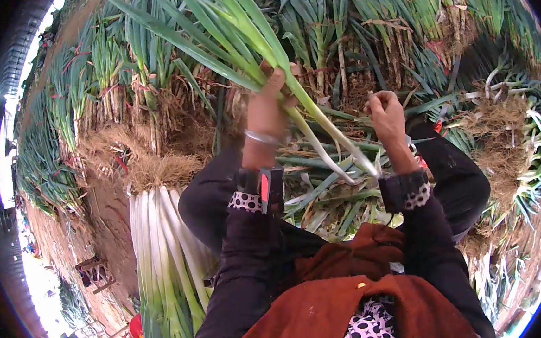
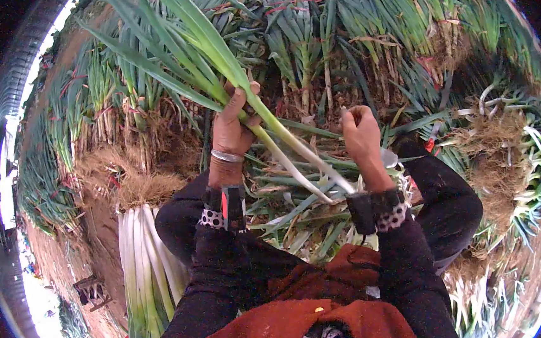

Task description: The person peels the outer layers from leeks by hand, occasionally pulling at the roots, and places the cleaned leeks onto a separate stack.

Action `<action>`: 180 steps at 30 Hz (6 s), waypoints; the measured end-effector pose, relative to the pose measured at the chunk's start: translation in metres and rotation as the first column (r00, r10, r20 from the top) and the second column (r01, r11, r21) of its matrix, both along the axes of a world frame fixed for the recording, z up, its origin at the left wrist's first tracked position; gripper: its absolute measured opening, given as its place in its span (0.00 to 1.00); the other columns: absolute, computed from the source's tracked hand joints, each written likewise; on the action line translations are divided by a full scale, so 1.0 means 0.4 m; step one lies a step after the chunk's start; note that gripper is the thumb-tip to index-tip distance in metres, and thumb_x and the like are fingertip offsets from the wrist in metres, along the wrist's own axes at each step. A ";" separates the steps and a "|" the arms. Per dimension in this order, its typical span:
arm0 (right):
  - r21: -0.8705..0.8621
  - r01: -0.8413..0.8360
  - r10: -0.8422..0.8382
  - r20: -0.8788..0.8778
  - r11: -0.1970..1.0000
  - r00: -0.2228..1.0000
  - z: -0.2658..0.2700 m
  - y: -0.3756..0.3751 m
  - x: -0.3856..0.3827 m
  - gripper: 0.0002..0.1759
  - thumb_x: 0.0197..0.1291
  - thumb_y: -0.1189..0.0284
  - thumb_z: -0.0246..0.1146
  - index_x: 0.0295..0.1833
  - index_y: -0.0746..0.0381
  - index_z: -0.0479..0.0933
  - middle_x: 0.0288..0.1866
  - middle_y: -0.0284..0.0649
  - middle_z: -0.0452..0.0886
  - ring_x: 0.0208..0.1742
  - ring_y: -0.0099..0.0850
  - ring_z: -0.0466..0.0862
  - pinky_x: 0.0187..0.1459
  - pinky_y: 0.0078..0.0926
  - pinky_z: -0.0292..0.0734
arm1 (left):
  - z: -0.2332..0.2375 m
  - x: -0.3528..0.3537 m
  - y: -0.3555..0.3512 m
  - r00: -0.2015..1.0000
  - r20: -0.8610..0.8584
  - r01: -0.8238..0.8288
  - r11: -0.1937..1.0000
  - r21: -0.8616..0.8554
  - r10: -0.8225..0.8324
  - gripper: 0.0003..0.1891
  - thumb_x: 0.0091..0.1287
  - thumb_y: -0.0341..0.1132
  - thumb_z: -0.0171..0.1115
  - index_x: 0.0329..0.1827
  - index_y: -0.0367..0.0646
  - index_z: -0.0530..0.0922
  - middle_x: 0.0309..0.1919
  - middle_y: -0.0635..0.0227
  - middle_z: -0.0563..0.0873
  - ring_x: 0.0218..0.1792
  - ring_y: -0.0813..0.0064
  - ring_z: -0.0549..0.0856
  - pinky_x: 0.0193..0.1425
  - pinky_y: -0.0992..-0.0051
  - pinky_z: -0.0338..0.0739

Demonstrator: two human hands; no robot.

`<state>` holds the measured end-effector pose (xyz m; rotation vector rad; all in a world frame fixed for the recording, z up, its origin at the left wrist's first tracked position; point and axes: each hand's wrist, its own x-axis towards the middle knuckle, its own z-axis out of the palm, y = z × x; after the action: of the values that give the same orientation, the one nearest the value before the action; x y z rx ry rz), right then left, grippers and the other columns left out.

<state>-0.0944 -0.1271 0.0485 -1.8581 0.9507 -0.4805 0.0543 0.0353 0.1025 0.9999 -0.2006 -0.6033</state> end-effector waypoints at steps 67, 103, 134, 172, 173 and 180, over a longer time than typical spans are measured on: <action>0.867 -0.473 0.105 0.491 -0.154 0.865 0.185 0.211 -0.192 0.24 0.69 0.57 0.46 0.63 0.60 0.62 0.22 0.23 0.58 0.15 0.11 0.53 0.18 0.11 0.52 | -0.066 0.205 -0.064 0.936 -0.318 0.247 0.929 0.277 -0.154 0.12 0.57 0.39 0.66 0.31 0.42 0.75 0.18 0.69 0.73 0.13 0.76 0.71 0.15 0.77 0.67; -0.151 -0.456 0.318 -0.529 0.877 0.787 0.268 -0.025 -0.593 0.25 0.59 0.57 0.57 0.52 0.68 0.71 0.49 0.51 0.73 0.49 0.48 0.75 0.51 0.37 0.69 | -0.179 0.301 -0.095 0.974 -0.224 0.094 0.953 0.287 -0.029 0.19 0.68 0.46 0.49 0.24 0.42 0.73 0.20 0.64 0.77 0.19 0.66 0.75 0.21 0.68 0.72; -0.209 0.470 -0.235 0.654 0.858 0.719 0.247 0.079 -1.124 0.18 0.62 0.74 0.52 0.57 0.65 0.63 0.45 0.48 0.74 0.47 0.40 0.76 0.49 0.33 0.72 | 0.695 -1.272 -0.705 0.162 0.511 0.986 0.162 -0.046 -0.844 0.34 0.65 0.54 0.50 0.69 0.45 0.56 0.63 0.55 0.68 0.56 0.68 0.73 0.59 0.66 0.69; 0.479 -0.084 0.055 0.074 0.874 0.996 -0.249 -0.361 -0.092 0.17 0.62 0.64 0.55 0.44 0.69 0.76 0.30 0.38 0.81 0.27 0.23 0.78 0.28 0.23 0.73 | -0.001 -0.019 -0.071 0.889 -0.431 0.191 0.981 0.037 -0.156 0.11 0.68 0.39 0.52 0.49 0.47 0.75 0.38 0.71 0.80 0.30 0.77 0.76 0.32 0.74 0.73; 0.350 -0.097 0.120 -0.046 0.932 0.992 -0.291 -0.351 -0.049 0.17 0.61 0.64 0.55 0.44 0.69 0.77 0.30 0.38 0.82 0.29 0.23 0.80 0.31 0.24 0.75 | -0.024 -0.007 -0.062 0.875 -0.461 0.182 0.983 0.027 -0.149 0.11 0.68 0.38 0.52 0.50 0.47 0.74 0.38 0.71 0.80 0.30 0.77 0.76 0.32 0.74 0.72; -0.108 -0.188 0.150 -0.291 0.976 0.945 -0.539 -0.332 0.260 0.18 0.58 0.64 0.57 0.42 0.70 0.77 0.34 0.48 0.81 0.36 0.45 0.81 0.41 0.40 0.76 | 0.010 -0.049 -0.021 0.871 -0.465 0.189 0.982 0.022 -0.157 0.13 0.68 0.37 0.50 0.53 0.46 0.71 0.41 0.69 0.77 0.31 0.76 0.76 0.34 0.72 0.72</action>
<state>0.0095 -0.2599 -0.1672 -2.1507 0.9506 -0.1800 0.0345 0.0269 0.1067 0.8791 0.1568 -1.0015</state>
